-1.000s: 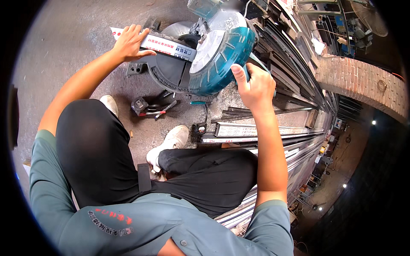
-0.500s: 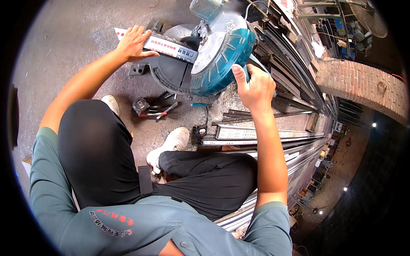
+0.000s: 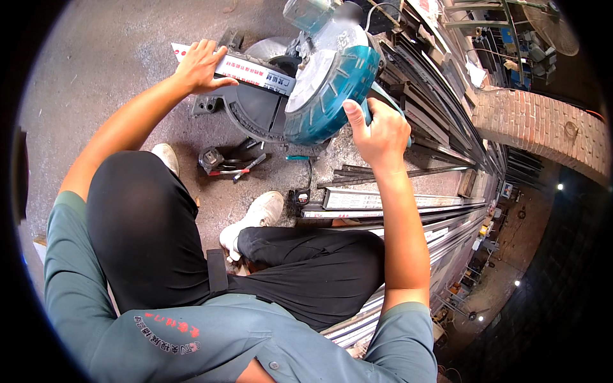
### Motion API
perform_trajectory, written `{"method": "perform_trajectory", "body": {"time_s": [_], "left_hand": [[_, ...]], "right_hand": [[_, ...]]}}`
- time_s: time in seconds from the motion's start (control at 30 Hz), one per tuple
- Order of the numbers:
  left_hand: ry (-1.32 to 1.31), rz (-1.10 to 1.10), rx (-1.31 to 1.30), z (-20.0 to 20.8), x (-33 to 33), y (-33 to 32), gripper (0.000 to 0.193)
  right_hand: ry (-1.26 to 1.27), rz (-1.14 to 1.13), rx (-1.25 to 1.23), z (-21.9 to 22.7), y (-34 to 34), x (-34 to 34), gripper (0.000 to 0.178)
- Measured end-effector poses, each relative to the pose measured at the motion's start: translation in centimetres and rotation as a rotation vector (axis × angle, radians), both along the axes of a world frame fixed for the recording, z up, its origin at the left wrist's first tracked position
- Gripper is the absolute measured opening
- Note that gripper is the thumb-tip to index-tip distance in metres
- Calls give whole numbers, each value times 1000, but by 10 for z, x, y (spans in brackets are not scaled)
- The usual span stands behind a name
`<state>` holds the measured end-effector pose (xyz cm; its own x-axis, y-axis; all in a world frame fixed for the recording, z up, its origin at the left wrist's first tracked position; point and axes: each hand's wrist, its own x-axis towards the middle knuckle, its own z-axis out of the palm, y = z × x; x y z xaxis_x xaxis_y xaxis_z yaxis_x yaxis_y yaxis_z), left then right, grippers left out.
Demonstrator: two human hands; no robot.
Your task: The person measures and marks a metal profile with a tape measure and marker, then uses a miter saw to cut it. They repeat this process for another piece, inspecting the cut edges and marking the pieces with a marker.
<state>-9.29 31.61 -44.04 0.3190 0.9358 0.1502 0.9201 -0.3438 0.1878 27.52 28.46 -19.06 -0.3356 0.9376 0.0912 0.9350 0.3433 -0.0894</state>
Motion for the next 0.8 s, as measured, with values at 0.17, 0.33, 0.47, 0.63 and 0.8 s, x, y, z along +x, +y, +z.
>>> {"method": "perform_trajectory", "body": {"time_s": [0.17, 0.33, 0.47, 0.63, 0.8], "left_hand": [[-17, -5, 19, -1, -1, 0, 101], [-27, -9, 50, -4, -1, 0, 99], [-21, -8, 57, -5, -1, -1, 98], [-26, -16, 46, -6, 0, 1, 97], [-15, -14, 90, -10, -4, 0, 97]], "right_hand": [[12, 10, 34, 0, 1, 0, 80], [8, 8, 19, 0, 3, 1, 79], [9, 14, 21, -1, 1, 1, 79], [7, 11, 15, -4, -2, 3, 79], [26, 35, 27, -2, 2, -1, 79]]}}
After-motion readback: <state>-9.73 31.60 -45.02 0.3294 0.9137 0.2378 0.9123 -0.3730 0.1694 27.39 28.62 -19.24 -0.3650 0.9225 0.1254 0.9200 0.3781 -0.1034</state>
